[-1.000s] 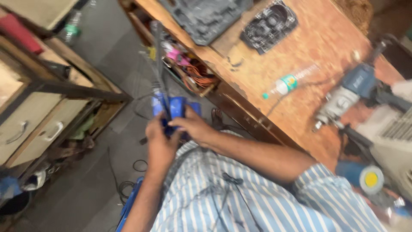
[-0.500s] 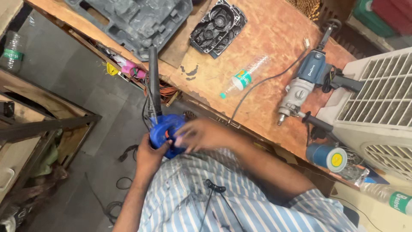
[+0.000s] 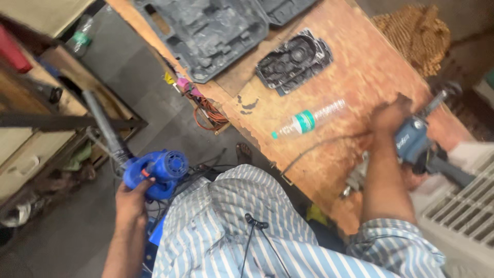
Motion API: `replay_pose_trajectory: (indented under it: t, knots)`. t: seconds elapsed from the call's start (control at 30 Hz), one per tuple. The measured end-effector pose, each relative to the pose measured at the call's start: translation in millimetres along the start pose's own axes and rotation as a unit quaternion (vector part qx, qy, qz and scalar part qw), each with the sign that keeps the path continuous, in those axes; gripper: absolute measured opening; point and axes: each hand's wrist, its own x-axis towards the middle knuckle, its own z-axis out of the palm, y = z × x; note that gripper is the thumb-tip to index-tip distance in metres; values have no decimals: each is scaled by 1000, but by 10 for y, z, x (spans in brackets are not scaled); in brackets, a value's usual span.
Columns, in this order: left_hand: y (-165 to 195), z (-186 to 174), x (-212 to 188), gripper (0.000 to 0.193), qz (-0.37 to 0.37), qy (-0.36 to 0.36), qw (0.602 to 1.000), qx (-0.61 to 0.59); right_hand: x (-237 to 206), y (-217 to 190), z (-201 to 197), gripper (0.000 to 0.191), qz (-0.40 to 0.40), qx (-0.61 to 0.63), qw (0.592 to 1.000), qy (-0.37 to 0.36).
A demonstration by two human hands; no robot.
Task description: The person holds a long ribbed metal rod and cuts it using a small orange power cut-off tool on the workbench, repositioning the rod as they work. They then set the rod aside, handle a disassembled rotary hammer drill and its armature, and use a blue air blower to blow dust off the drill parts and housing.
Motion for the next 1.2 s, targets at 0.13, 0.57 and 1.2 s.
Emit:
replay_pose_trajectory:
  t: [0.13, 0.57, 1.2]
  knots:
    - [-91, -147, -238, 54, 23, 43, 993, -103, 583, -85, 106, 26, 93, -103, 988, -61]
    - [-640, -1175, -32, 19, -54, 190, 932, -303, 216, -331, 303, 30, 147, -169, 972, -74]
    - [-369, -3889, 983, 40, 4, 238, 847, -474, -6165, -5043, 422, 26, -311, 166, 570, -743]
